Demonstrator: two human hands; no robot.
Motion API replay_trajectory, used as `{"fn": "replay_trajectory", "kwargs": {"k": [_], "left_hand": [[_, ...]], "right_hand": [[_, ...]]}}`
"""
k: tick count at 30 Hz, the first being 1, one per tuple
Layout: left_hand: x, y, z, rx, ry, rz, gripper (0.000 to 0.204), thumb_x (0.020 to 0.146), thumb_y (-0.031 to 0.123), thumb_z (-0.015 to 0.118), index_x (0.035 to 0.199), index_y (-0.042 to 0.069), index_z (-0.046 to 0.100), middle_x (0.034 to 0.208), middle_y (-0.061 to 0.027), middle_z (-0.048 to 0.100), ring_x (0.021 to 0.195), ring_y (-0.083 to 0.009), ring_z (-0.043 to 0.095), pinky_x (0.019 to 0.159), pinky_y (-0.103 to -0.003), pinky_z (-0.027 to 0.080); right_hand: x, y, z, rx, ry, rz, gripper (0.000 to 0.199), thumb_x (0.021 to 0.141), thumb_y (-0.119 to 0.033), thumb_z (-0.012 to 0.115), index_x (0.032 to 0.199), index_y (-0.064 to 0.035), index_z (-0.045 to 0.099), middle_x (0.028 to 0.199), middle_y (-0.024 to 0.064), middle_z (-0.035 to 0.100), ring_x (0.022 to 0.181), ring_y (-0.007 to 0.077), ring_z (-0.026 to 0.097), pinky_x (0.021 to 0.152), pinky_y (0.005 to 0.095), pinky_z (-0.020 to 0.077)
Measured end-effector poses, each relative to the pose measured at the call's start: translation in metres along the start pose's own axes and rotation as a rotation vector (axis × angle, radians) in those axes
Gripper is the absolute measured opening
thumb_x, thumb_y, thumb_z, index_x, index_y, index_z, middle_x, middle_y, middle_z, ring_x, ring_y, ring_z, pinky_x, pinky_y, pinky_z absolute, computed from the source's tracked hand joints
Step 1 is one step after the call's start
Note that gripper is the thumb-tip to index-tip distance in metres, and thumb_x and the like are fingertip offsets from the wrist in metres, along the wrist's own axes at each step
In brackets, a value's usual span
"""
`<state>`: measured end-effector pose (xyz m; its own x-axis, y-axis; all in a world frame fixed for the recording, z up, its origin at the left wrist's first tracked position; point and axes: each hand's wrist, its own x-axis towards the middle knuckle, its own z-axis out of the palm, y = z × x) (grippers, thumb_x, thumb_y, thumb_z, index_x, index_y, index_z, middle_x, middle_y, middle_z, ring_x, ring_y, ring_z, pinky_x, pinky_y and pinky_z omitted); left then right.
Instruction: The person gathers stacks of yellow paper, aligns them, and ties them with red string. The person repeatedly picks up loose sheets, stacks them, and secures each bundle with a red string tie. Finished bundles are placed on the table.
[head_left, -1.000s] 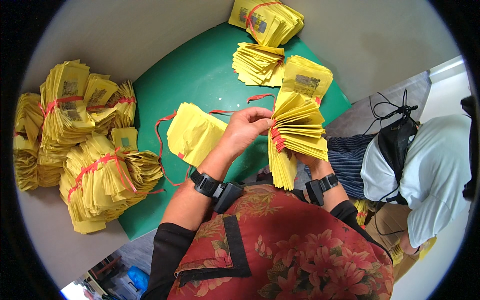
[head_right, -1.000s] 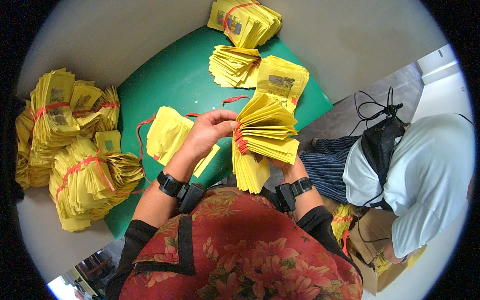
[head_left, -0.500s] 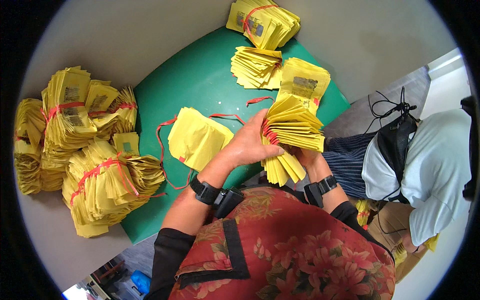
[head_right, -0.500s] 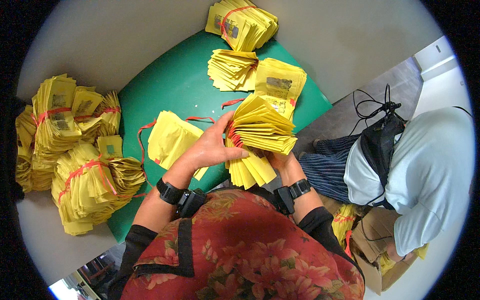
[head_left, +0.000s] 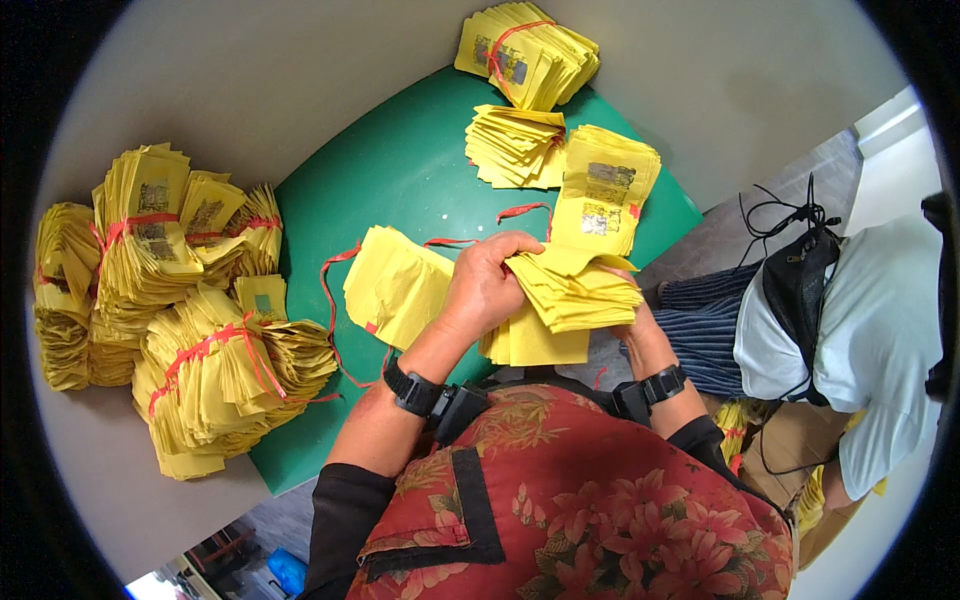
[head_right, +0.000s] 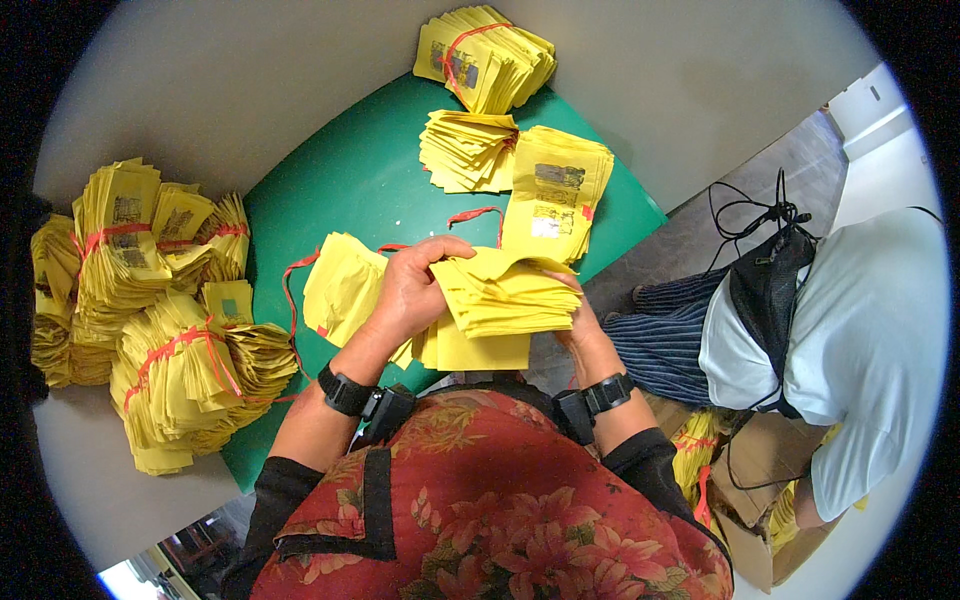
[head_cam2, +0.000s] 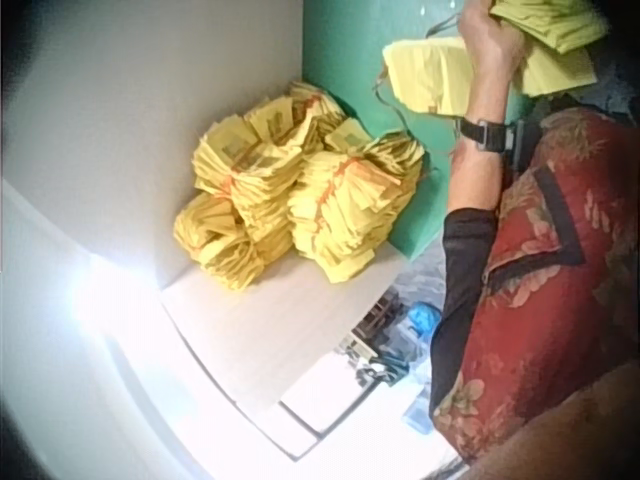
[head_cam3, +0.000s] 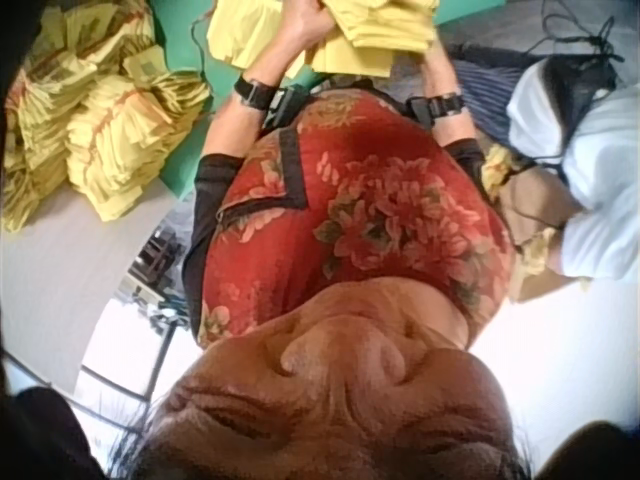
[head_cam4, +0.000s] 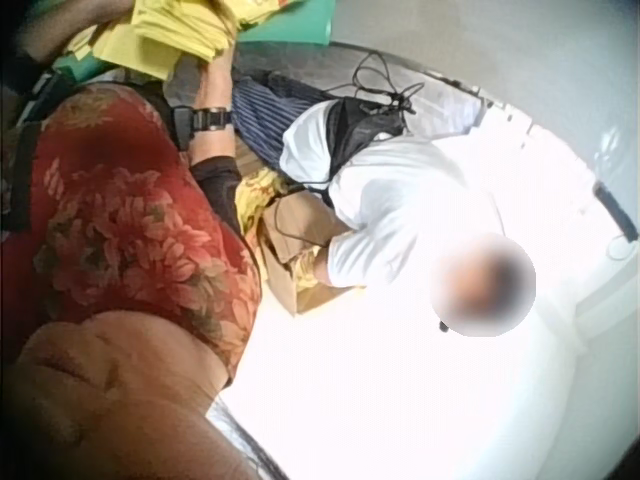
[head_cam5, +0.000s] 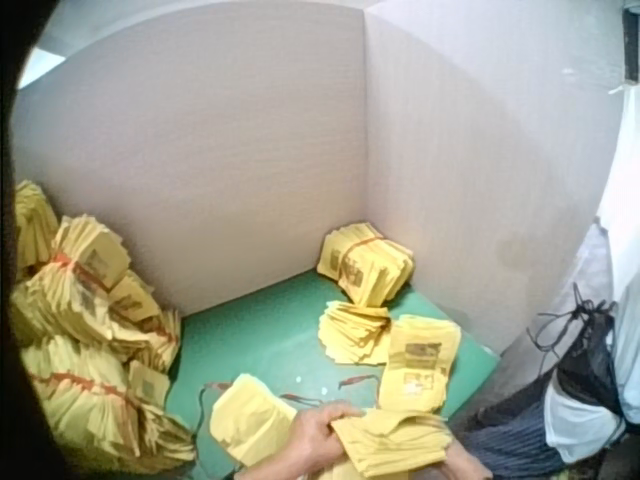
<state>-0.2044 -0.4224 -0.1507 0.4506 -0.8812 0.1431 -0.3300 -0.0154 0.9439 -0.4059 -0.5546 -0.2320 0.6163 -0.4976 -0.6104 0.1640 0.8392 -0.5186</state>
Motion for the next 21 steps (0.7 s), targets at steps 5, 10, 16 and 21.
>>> {"fn": "replay_trajectory", "kwargs": {"k": [5, 10, 16, 21], "left_hand": [[0.001, 0.035, -0.022, 0.314, 0.035, 0.419, 0.026, 0.075, 0.007, 0.078, 0.099, 0.006, 0.069, 0.110, -0.0127, 0.072, 0.099, -0.0335, 0.070, 0.084, -0.038, 0.057], [-0.004, 0.056, -0.028, 0.455, -0.116, 0.652, 0.033, 0.072, 0.014, 0.082, 0.102, 0.004, 0.072, 0.116, -0.0150, 0.071, 0.106, -0.0359, 0.069, 0.089, -0.041, 0.057], [-0.020, 0.060, -0.027, 0.583, -0.213, 0.792, 0.034, 0.071, 0.010, 0.075, 0.105, 0.008, 0.072, 0.129, -0.0107, 0.065, 0.119, -0.0354, 0.062, 0.093, -0.044, 0.054], [-0.035, 0.057, -0.038, 0.617, -0.070, 0.539, 0.039, 0.074, 0.007, 0.073, 0.113, 0.009, 0.069, 0.132, -0.0152, 0.059, 0.125, -0.0394, 0.055, 0.098, -0.050, 0.047]], "right_hand": [[-0.020, -0.017, 0.011, -0.313, -0.072, -0.074, 0.054, 0.102, -0.039, 0.058, 0.138, 0.0009, 0.055, 0.128, 0.0130, 0.067, 0.110, 0.0227, 0.068, 0.093, 0.0353, 0.0569], [-0.028, -0.016, 0.022, 0.056, -0.409, 0.097, 0.075, 0.100, -0.060, 0.050, 0.151, -0.0051, 0.042, 0.145, 0.0145, 0.056, 0.128, 0.0248, 0.059, 0.104, 0.0416, 0.0520], [-0.028, -0.015, 0.024, 0.109, -0.506, 0.184, 0.064, 0.094, -0.029, 0.071, 0.146, -0.0013, 0.045, 0.138, 0.0165, 0.060, 0.123, 0.0295, 0.063, 0.103, 0.0448, 0.0531], [-0.034, -0.020, 0.027, 0.028, -0.457, 0.051, 0.063, 0.088, -0.011, 0.074, 0.144, 0.0002, 0.047, 0.135, 0.0157, 0.062, 0.119, 0.0294, 0.064, 0.103, 0.0425, 0.0531]]}}
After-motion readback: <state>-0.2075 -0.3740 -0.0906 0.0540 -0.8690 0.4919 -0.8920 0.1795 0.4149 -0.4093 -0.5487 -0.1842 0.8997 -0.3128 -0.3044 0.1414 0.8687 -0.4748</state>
